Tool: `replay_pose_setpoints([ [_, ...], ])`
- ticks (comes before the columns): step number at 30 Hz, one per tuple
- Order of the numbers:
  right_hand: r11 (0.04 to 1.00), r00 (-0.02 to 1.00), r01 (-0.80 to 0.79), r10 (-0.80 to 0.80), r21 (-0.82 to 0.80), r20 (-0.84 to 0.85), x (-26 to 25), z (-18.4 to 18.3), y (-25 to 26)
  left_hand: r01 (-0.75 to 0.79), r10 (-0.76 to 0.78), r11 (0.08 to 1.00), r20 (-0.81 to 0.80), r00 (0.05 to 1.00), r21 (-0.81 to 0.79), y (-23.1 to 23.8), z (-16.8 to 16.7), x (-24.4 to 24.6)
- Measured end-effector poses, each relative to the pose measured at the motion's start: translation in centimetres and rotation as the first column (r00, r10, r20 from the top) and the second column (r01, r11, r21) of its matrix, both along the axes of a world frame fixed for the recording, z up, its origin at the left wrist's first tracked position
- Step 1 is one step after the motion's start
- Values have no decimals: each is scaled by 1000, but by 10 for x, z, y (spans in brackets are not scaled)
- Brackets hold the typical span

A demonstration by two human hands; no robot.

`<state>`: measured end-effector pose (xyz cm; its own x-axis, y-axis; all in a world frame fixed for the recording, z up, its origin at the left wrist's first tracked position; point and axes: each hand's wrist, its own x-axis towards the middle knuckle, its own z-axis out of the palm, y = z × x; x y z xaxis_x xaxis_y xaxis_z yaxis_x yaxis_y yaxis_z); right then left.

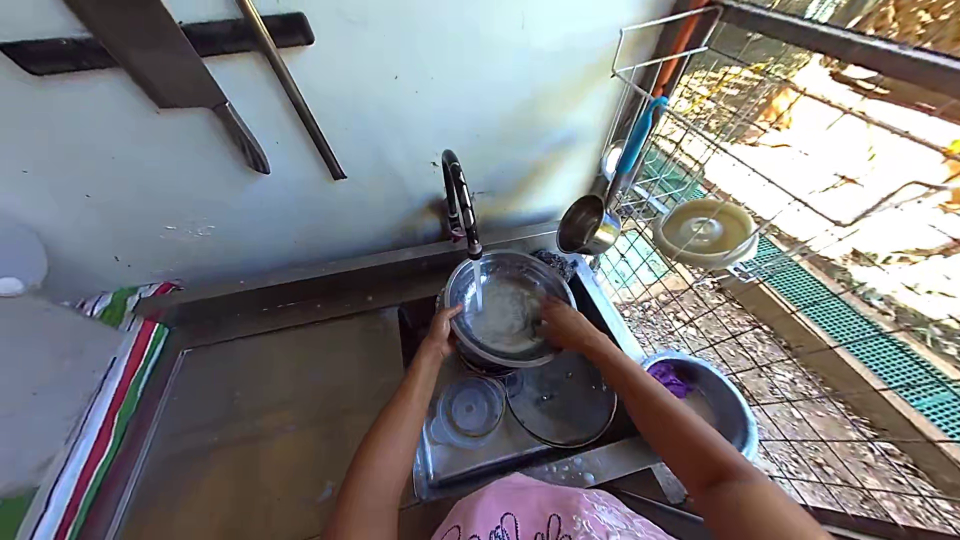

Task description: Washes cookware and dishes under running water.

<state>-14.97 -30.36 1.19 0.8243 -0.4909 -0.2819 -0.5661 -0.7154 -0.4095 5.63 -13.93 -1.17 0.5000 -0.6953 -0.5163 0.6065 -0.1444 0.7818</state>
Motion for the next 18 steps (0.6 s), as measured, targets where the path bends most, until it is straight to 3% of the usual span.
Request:
replay_pose_setpoints([
  [2,990,992,127,-126,-69,21,44,-15,1,-76,77,996,27,997,-42,5,1,-25],
  [5,966,924,254,-228,-46,306,106,-55,23,-95,108,990,125,986,-107,5,3,-53],
  [7,984,852,124,-174,131,495,127,-62,61,-106,136,984,221,966,-143,10,5,-51],
  [9,930,815,-215,2,299,580,113,-58,91,-154,194,976,307,932,-152,19,4,-31],
  [11,841,852,-449,303,301,426,79,-54,88,-200,239,969,347,907,-145,37,-4,-7],
  [12,859,873,-466,409,212,265,65,-54,77,-220,255,966,359,898,-137,45,-6,2],
  [13,899,904,-426,417,105,94,54,-52,61,-226,258,966,369,893,-129,51,-8,7],
  [15,968,968,-243,239,-54,-71,52,-46,32,-192,208,978,356,911,-78,52,-5,-2],
  [18,983,994,48,-30,-179,101,84,-59,27,-88,90,996,262,961,-18,37,0,-36],
])
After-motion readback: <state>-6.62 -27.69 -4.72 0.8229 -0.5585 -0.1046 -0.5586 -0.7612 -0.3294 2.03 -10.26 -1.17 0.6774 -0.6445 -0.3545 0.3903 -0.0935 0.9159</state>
